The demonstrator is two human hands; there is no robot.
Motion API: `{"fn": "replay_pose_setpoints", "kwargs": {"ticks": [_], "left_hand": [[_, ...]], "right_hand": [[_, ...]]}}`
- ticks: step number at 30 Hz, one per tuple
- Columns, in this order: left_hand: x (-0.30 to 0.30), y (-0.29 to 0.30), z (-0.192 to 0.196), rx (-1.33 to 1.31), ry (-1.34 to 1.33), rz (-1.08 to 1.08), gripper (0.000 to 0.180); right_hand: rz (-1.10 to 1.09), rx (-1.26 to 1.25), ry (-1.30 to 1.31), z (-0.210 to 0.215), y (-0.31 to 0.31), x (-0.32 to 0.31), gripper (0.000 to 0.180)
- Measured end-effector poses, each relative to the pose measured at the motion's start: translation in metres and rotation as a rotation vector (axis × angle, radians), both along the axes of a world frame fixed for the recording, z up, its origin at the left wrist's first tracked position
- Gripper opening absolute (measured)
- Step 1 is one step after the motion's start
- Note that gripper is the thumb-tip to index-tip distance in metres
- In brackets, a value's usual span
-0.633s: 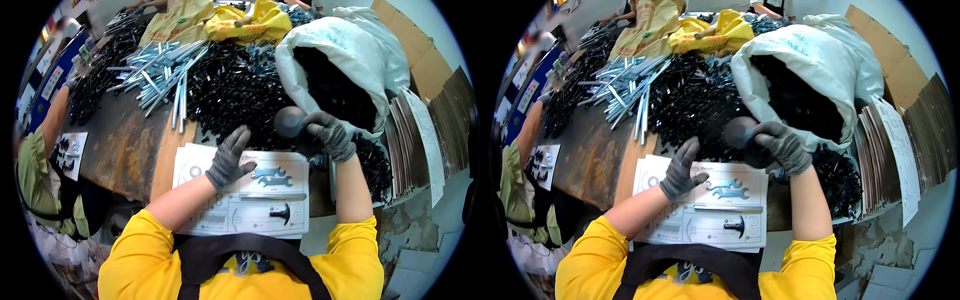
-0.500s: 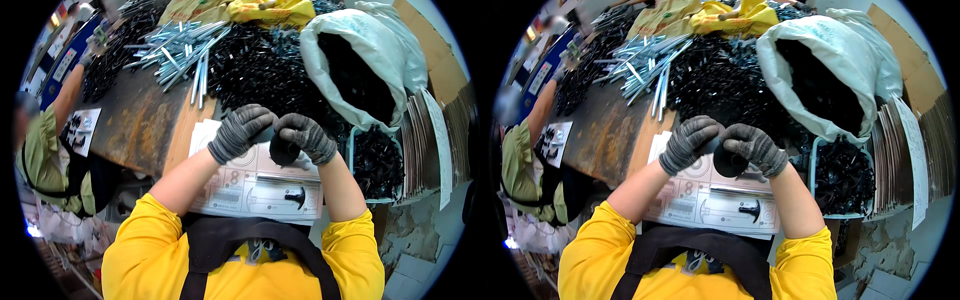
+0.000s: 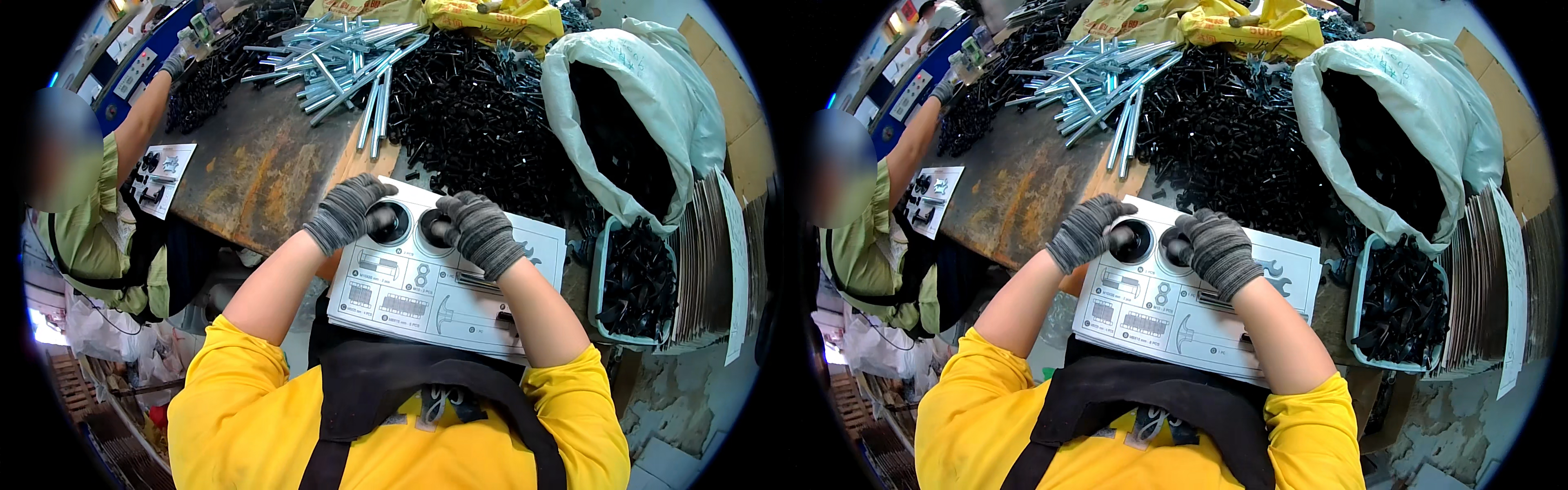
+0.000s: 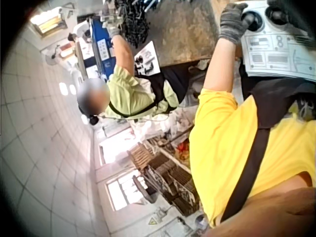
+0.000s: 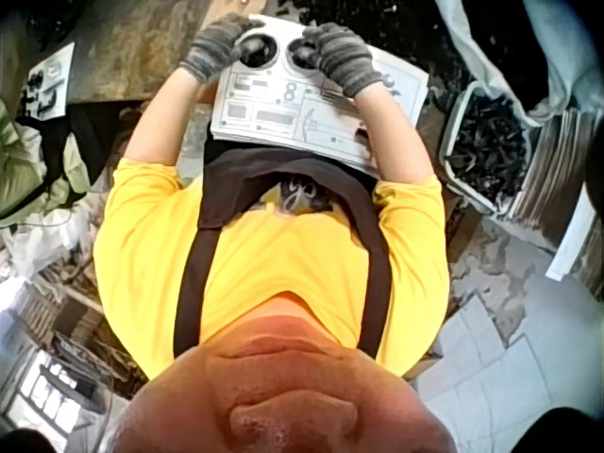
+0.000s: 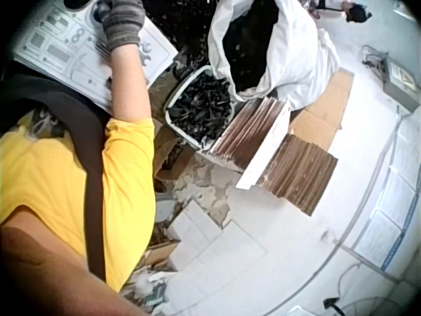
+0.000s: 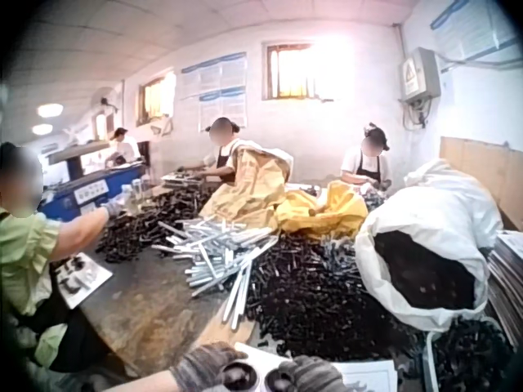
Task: The person picks various metal hardware pieces from piles on a table and places them onto printed instruction sheets that serve as packaging templates. They handle bolts, nuts, washers, and small black plastic parts, arranging each item into designated spots on the sheets. The person repeats this process for multiple sheets, occasionally reaching into a large sack to retrieve more parts.
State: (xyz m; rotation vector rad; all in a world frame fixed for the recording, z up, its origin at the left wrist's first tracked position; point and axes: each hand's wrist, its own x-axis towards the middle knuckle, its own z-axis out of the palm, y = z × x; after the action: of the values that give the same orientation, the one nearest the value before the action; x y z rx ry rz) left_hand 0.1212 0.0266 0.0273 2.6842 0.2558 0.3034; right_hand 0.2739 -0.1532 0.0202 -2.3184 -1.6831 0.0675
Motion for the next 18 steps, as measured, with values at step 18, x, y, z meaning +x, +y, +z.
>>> {"fn": "replay_pose_setpoints", "kwargs": {"ticks": [18], "left_hand": [[0.049, 0.054, -0.018, 0.041, -0.106, 0.239, 0.026]], "right_hand": [[-0.063, -0.108, -0.08, 0.015, 0.062, 0.035, 0.032]]}}
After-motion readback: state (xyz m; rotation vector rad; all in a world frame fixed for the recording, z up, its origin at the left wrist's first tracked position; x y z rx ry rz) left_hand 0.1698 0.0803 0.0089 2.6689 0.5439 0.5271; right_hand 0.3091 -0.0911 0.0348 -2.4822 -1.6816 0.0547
